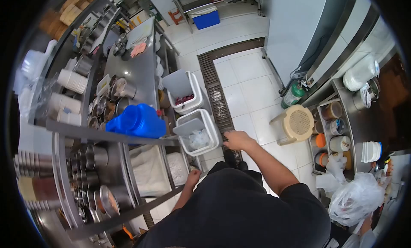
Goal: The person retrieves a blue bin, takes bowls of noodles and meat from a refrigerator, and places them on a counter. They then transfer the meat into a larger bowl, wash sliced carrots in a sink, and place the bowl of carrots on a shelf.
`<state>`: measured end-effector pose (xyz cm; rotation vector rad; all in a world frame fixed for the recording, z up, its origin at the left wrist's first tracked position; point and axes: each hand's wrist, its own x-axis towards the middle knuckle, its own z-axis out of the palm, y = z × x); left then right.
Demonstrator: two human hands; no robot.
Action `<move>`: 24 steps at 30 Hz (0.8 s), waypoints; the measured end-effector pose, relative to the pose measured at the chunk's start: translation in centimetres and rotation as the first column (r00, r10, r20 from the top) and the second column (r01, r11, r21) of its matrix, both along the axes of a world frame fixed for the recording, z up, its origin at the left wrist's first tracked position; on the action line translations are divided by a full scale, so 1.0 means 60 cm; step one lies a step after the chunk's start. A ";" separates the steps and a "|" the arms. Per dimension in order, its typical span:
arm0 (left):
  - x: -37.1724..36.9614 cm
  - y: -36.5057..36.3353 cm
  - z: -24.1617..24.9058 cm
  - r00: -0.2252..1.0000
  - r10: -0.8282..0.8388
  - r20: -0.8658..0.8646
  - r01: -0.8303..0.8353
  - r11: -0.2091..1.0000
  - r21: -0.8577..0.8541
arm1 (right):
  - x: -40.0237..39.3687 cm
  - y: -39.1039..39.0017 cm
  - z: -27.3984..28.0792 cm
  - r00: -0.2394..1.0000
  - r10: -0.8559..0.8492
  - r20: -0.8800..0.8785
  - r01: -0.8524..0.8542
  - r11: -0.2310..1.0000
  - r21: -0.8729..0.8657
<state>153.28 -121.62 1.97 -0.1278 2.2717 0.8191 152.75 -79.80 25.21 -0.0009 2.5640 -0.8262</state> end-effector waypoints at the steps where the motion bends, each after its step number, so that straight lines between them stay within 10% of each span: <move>1: -0.041 0.031 -0.016 0.996 -0.082 -0.023 0.083 0.996 0.044 | -0.026 0.002 -0.030 0.997 -0.026 -0.073 0.025 1.000 -0.017; 7: -0.242 0.255 0.078 0.812 -0.183 -0.554 0.093 0.978 -0.187 | -0.055 0.124 -0.244 0.977 -0.192 0.094 0.208 0.954 -0.213; 9: -0.291 0.289 0.065 0.816 -0.141 -0.561 0.031 0.979 -0.201 | 0.042 0.225 -0.365 0.943 -0.292 0.160 0.297 0.955 -0.004; 11: -0.331 0.313 0.043 0.862 -0.034 -0.505 -0.065 0.982 -0.176 | 0.139 0.342 -0.389 0.946 -0.066 0.318 -0.021 0.965 0.261; 13: -0.352 0.337 0.046 0.896 0.007 -0.443 -0.098 0.978 -0.182 | 0.215 0.413 -0.315 0.389 -0.693 0.607 0.674 0.663 0.325; 16: -0.353 0.333 0.036 0.909 -0.013 -0.416 -0.082 0.974 -0.211 | 0.321 0.477 -0.298 -0.274 -0.846 0.456 0.927 -0.106 0.360; 20: -0.378 0.356 0.053 0.929 -0.093 -0.358 -0.025 0.950 -0.312 | 0.310 0.500 -0.291 -0.275 -0.774 0.570 0.916 -0.030 0.400; 24: -0.431 0.413 0.064 0.979 -0.012 -0.204 -0.086 0.883 -0.462 | 0.124 0.509 -0.310 0.095 -0.589 0.803 0.786 0.539 0.303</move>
